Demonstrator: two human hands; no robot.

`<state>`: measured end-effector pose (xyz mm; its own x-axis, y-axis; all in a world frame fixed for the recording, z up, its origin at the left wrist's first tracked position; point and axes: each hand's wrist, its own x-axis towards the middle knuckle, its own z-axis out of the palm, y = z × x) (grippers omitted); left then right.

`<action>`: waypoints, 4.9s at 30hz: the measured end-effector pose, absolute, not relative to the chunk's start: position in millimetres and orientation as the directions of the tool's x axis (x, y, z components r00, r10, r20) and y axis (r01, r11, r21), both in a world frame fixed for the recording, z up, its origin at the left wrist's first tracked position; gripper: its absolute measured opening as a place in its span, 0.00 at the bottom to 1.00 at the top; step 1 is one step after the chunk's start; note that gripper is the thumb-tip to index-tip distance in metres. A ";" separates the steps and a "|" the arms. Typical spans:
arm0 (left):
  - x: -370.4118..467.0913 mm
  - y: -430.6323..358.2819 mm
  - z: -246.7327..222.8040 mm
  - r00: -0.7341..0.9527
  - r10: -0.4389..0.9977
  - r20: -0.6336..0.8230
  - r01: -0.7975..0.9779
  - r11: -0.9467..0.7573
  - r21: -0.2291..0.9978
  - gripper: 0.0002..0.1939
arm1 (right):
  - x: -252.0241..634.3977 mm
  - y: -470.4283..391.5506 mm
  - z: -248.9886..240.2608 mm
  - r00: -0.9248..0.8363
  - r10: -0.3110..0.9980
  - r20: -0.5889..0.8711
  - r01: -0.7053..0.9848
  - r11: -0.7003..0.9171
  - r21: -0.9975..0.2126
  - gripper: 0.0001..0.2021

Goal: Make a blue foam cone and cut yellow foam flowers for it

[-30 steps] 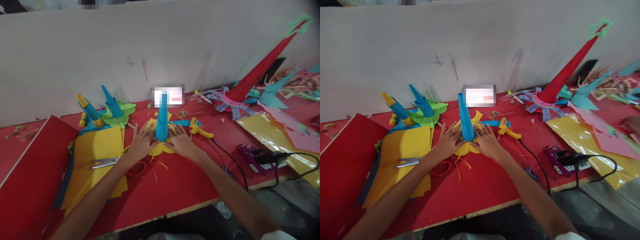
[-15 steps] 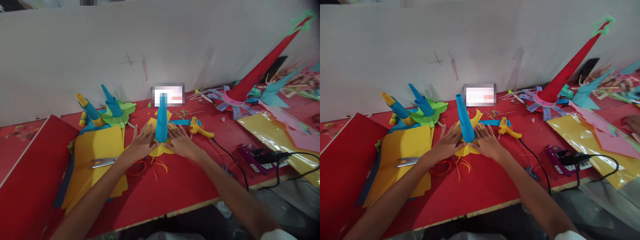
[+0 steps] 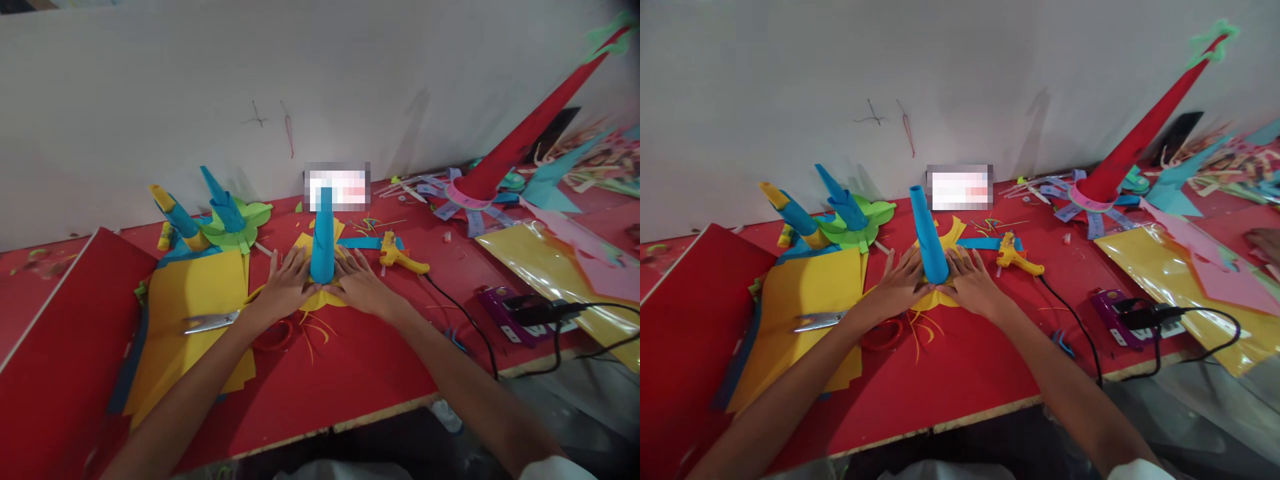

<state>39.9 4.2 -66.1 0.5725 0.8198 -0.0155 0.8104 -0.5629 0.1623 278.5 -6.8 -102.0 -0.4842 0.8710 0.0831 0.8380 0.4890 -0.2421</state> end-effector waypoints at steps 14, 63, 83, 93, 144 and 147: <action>36.7 7.4 -68.4 0.540 0.840 -0.043 0.837 -0.531 0.134 0.38 | 281.1 -5.2 -103.7 -0.470 0.877 0.099 0.844 0.480 -0.241 0.38; 27.4 -18.6 -17.5 0.750 0.658 -0.069 0.662 -0.744 0.094 0.10 | 265.6 10.3 -87.5 -0.170 0.941 0.292 0.483 0.338 -0.808 0.31; 20.9 13.4 -38.1 0.340 0.940 0.041 0.938 -0.342 0.061 0.30 | 269.2 -3.3 -81.9 -0.003 0.961 0.276 0.026 0.276 -0.961 0.27; 12.4 23.7 -47.0 0.266 0.962 0.064 0.919 -0.274 0.283 0.24 | 269.4 -2.9 -80.4 -0.034 0.938 0.344 0.266 0.340 -0.902 0.21; 4.6 -4.8 41.5 0.150 0.868 0.474 0.530 -0.475 0.702 0.26 | 248.9 -14.8 -78.8 -0.219 0.970 0.106 -0.223 0.056 -0.973 0.42; 12.2 -5.7 37.6 0.149 0.851 0.503 0.618 -0.477 0.625 0.13 | 249.5 -16.5 -77.9 -0.195 0.981 0.005 -0.162 -0.027 -0.986 0.25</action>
<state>12.2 -5.7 37.6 0.1486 0.8513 0.5032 0.6177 -0.4773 0.6250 249.5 -16.5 -77.9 -0.1954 0.9807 0.0051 -0.1616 -0.0271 -0.9865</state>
